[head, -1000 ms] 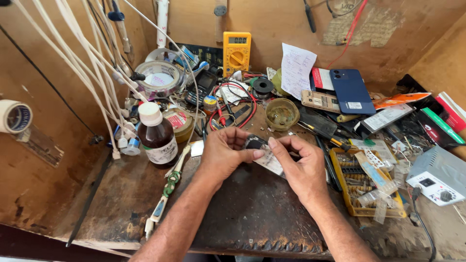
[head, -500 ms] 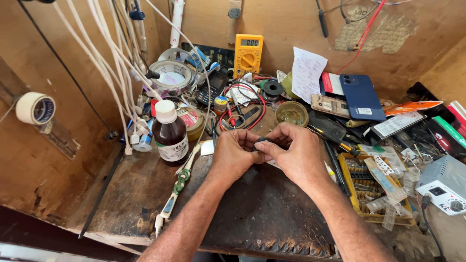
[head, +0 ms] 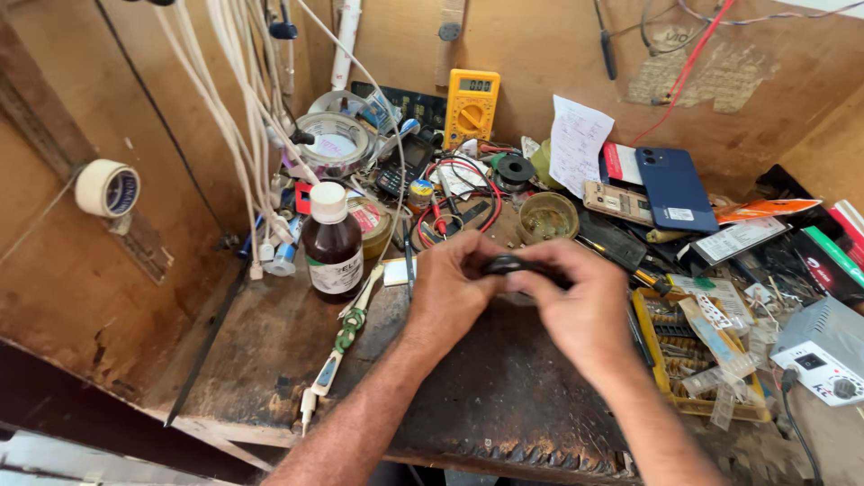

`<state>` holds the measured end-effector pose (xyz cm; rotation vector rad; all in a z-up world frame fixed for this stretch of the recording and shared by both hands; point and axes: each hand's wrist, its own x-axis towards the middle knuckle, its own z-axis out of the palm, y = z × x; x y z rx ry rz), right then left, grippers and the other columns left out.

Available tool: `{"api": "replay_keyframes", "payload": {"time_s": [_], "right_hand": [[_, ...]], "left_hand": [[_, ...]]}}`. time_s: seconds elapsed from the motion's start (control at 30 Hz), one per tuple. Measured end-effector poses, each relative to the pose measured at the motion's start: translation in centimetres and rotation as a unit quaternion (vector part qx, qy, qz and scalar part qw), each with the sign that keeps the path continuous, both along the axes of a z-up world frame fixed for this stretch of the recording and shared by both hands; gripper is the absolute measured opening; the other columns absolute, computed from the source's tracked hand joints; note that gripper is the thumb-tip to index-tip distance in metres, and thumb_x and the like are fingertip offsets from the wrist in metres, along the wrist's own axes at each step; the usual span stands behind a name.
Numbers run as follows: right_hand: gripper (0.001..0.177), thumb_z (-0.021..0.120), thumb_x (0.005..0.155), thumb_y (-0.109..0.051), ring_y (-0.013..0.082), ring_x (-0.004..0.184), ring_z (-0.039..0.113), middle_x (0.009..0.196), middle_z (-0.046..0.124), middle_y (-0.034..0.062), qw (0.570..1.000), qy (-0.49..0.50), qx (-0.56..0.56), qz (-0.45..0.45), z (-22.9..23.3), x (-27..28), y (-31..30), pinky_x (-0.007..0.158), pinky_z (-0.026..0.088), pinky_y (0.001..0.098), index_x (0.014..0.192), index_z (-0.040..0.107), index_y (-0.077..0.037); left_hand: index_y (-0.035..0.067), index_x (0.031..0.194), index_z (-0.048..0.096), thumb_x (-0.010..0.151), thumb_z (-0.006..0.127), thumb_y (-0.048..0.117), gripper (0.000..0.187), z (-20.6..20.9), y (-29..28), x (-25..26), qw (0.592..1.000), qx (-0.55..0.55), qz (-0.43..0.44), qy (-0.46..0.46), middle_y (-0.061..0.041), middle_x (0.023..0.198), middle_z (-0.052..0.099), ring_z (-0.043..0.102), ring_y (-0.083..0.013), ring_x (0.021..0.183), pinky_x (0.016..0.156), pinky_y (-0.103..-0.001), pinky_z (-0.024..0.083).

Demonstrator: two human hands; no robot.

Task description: The person disassembles a small electronic device, removes a component, and then reassembles the device using pliers to secure the casing. The task involves handling the device and its internal parts on a cluttered workbench.

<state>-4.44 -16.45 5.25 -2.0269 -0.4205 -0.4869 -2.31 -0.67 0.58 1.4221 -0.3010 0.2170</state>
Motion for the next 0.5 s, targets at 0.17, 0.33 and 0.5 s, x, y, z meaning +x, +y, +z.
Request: {"api": "replay_keyframes", "payload": {"time_s": [0.17, 0.33, 0.5], "right_hand": [[0.018, 0.075, 0.088, 0.003, 0.0057, 0.081, 0.065, 0.094, 0.074, 0.0021, 0.992, 0.038, 0.124, 0.006, -0.6, -0.1, -2.7, 0.075, 0.054, 0.0217, 0.106, 0.071, 0.000], [0.021, 0.077, 0.088, -0.002, 0.0054, 0.083, 0.064, 0.095, 0.074, 0.0014, 0.994, 0.025, 0.104, 0.010, -0.1, -1.3, -2.0, 0.075, 0.053, 0.0210, 0.108, 0.070, 0.000], [0.018, 0.077, 0.091, -0.004, 0.0058, 0.090, 0.068, 0.100, 0.074, 0.0021, 0.993, -0.014, 0.110, 0.046, 0.4, -1.6, -1.0, 0.081, 0.056, 0.0217, 0.106, 0.070, 0.000]], "left_hand": [[0.000, 0.107, 0.076, 0.086, 0.079, 0.000, 0.021, 1.5, -0.2, -0.5, 0.997, -0.043, -0.052, -0.034, -0.004, 0.095, 0.079, 0.071, -0.0063, 0.086, 0.077, -0.023, 0.059], [0.000, 0.104, 0.077, 0.085, 0.078, -0.004, 0.019, 2.4, 0.1, -1.5, 0.997, 0.030, 0.024, -0.073, -0.005, 0.092, 0.080, 0.072, -0.0080, 0.085, 0.075, -0.025, 0.059], [0.000, 0.104, 0.074, 0.084, 0.069, -0.012, 0.024, 2.7, 0.2, -2.0, 0.984, 0.059, 0.054, -0.160, -0.007, 0.095, 0.079, 0.076, -0.0113, 0.090, 0.079, -0.027, 0.062]]}}
